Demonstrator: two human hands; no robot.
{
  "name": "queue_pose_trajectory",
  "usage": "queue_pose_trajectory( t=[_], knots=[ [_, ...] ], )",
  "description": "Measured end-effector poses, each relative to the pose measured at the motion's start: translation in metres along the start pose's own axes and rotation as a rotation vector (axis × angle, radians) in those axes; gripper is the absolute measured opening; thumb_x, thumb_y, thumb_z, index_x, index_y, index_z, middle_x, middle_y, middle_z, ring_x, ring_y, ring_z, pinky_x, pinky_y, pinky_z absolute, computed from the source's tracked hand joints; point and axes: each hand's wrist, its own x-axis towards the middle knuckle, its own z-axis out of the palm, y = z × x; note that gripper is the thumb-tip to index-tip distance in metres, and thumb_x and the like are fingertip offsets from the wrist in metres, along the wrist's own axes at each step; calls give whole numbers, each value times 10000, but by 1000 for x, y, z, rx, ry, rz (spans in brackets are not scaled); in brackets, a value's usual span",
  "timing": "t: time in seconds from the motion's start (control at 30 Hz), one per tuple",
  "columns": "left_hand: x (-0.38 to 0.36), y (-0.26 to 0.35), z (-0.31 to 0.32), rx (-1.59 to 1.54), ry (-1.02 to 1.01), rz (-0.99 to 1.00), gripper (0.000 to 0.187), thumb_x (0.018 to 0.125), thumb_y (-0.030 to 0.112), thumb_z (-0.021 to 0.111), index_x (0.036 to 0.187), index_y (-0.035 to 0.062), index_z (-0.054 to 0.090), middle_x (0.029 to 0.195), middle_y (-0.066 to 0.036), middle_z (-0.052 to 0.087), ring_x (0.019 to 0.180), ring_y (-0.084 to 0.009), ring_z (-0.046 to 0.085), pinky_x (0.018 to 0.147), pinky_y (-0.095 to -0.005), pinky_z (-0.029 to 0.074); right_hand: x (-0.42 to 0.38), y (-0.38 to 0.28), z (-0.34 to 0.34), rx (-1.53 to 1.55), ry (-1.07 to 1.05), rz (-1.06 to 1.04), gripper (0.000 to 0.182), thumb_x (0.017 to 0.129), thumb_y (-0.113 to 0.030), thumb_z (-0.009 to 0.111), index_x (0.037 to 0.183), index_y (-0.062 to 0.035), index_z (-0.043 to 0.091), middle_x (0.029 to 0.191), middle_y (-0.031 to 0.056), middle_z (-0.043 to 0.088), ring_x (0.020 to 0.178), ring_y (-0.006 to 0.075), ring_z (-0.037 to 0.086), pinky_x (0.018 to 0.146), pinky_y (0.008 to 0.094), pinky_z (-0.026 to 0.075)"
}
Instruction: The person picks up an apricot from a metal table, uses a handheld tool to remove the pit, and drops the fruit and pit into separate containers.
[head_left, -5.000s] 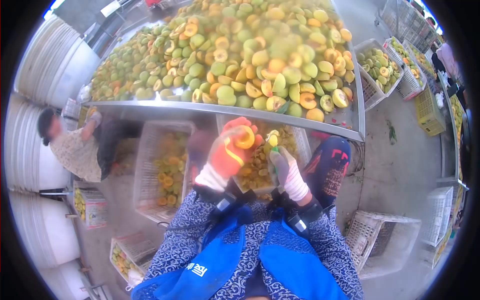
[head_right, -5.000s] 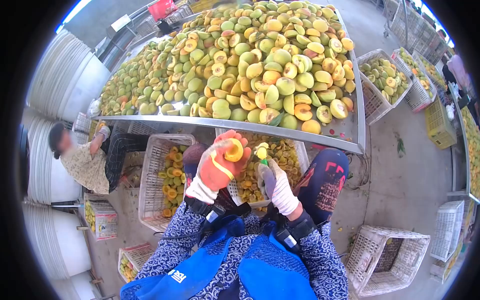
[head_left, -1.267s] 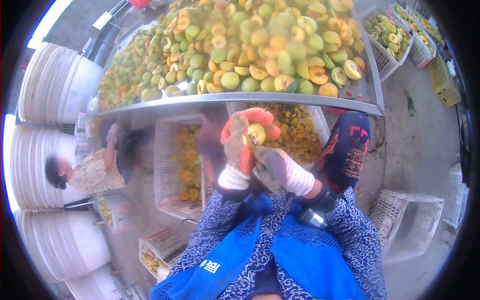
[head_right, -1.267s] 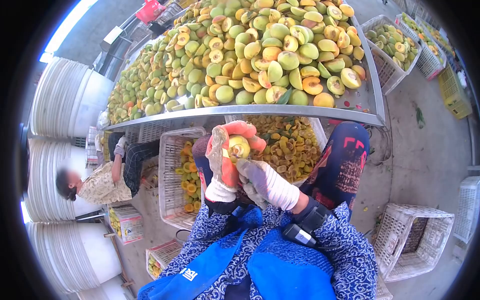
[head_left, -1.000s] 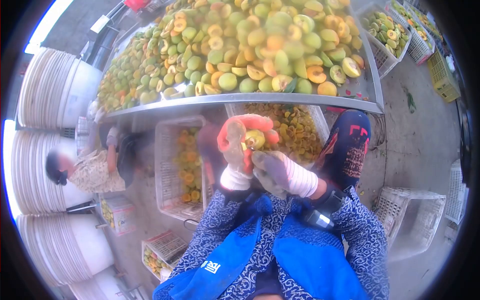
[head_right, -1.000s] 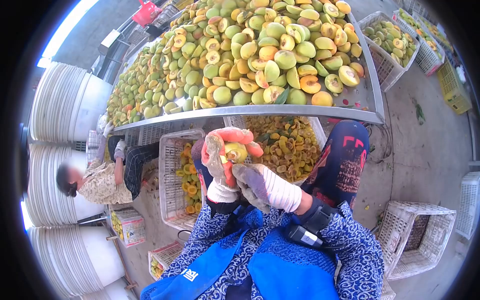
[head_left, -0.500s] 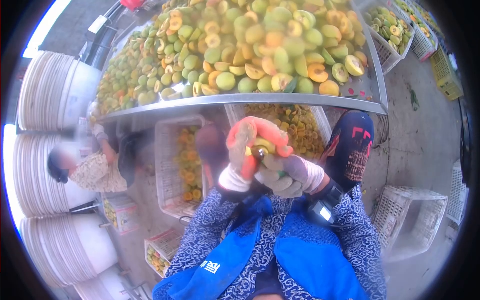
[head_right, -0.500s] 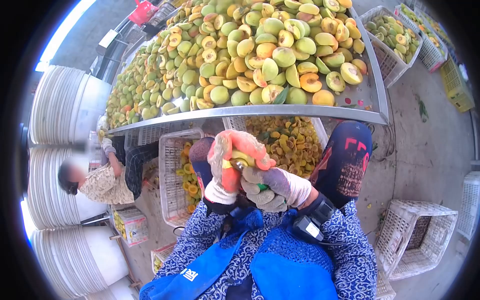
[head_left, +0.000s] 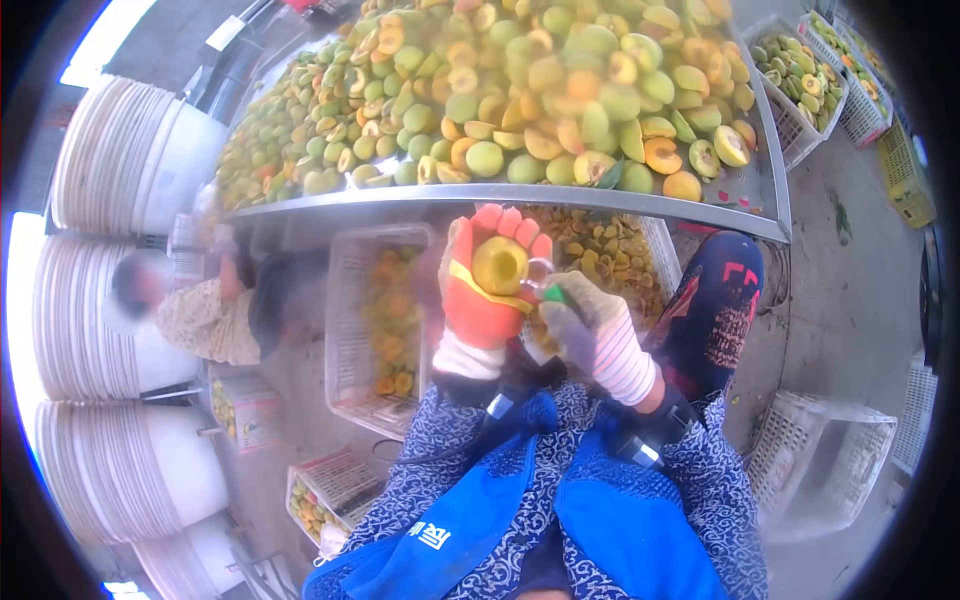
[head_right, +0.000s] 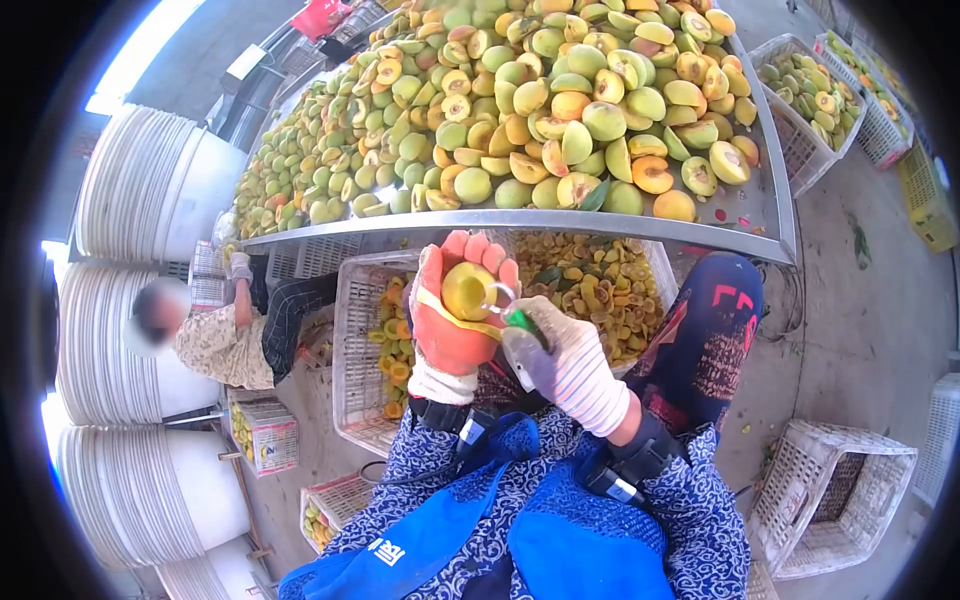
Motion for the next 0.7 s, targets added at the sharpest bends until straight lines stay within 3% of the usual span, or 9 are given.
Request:
queue_pose_trajectory(
  t=[0.03,0.07,0.17,0.27,0.37,0.7],
  knots=[
    [-1,-1,-2,48,-31,15,383,1085,433,516,1207,93,643,1224,-95,663,1206,-308,607,1047,-488,514,1,14,6,-104,36,-216,198,982,-138,722,1138,-27,672,867,122,700,670,205,665,602,330,531],
    [-7,-4,12,99,79,46,389,1088,435,514,1164,78,646,1187,-107,658,1156,-320,625,1026,-497,529,3,19,9,-217,78,-386,261,911,-84,780,1140,-20,672,899,161,705,783,318,721,698,383,577],
    [-16,-16,36,228,241,156,449,1098,463,490,1120,42,645,1209,-147,642,1155,-350,633,1032,-556,544,1,23,9,-411,118,-480,257,888,-89,775,1120,-42,676,907,166,703,783,377,706,651,416,565],
    [-19,-21,30,283,153,183,522,1102,501,463,1064,13,643,1233,-184,636,1190,-373,628,1051,-621,540,0,33,8,-608,123,-576,254,874,-94,754,1109,-60,664,865,158,674,736,388,679,610,456,542],
    [-21,-29,41,265,200,212,562,1105,521,440,1032,0,638,1246,-217,638,1207,-394,627,1073,-654,523,1,37,9,-672,124,-557,231,890,-129,728,1097,-70,643,835,149,648,704,382,666,572,476,514],
    [-26,-31,36,431,240,201,516,1114,512,429,1051,48,644,1163,-174,686,1056,-356,701,994,-570,586,-8,22,6,-677,-71,-471,191,913,-145,702,1073,-74,625,826,182,657,709,407,673,591,495,521]
  ],
)
